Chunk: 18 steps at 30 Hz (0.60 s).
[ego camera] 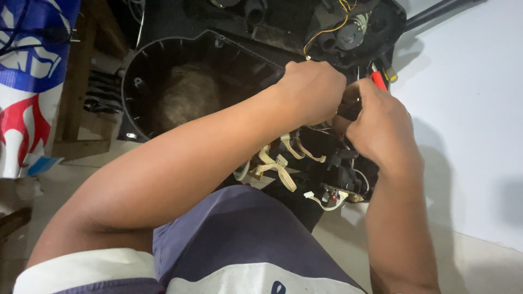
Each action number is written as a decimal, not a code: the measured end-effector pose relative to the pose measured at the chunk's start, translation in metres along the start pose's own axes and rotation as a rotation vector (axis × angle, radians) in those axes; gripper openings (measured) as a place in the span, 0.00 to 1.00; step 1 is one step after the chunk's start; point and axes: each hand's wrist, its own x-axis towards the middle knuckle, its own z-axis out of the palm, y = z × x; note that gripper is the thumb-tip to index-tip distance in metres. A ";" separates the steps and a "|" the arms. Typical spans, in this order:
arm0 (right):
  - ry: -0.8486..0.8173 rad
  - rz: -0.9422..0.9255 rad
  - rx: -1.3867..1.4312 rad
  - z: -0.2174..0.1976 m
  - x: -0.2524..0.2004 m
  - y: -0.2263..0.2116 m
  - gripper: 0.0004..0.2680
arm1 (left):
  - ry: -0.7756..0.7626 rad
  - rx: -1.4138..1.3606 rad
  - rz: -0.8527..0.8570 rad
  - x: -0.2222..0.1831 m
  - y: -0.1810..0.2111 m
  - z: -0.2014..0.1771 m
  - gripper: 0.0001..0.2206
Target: Adjusting internal wiring and repositioning a circuit board inside an electronic device housing.
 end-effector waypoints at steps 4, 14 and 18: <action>-0.076 -0.023 0.066 -0.008 0.001 0.003 0.20 | -0.004 0.000 0.001 -0.007 0.004 -0.008 0.09; -0.031 -0.092 0.080 0.008 0.008 0.019 0.16 | -0.046 0.016 -0.046 -0.003 0.006 -0.008 0.09; 0.047 -0.191 0.090 0.014 0.010 0.033 0.11 | -0.056 0.020 -0.034 -0.005 0.009 -0.012 0.08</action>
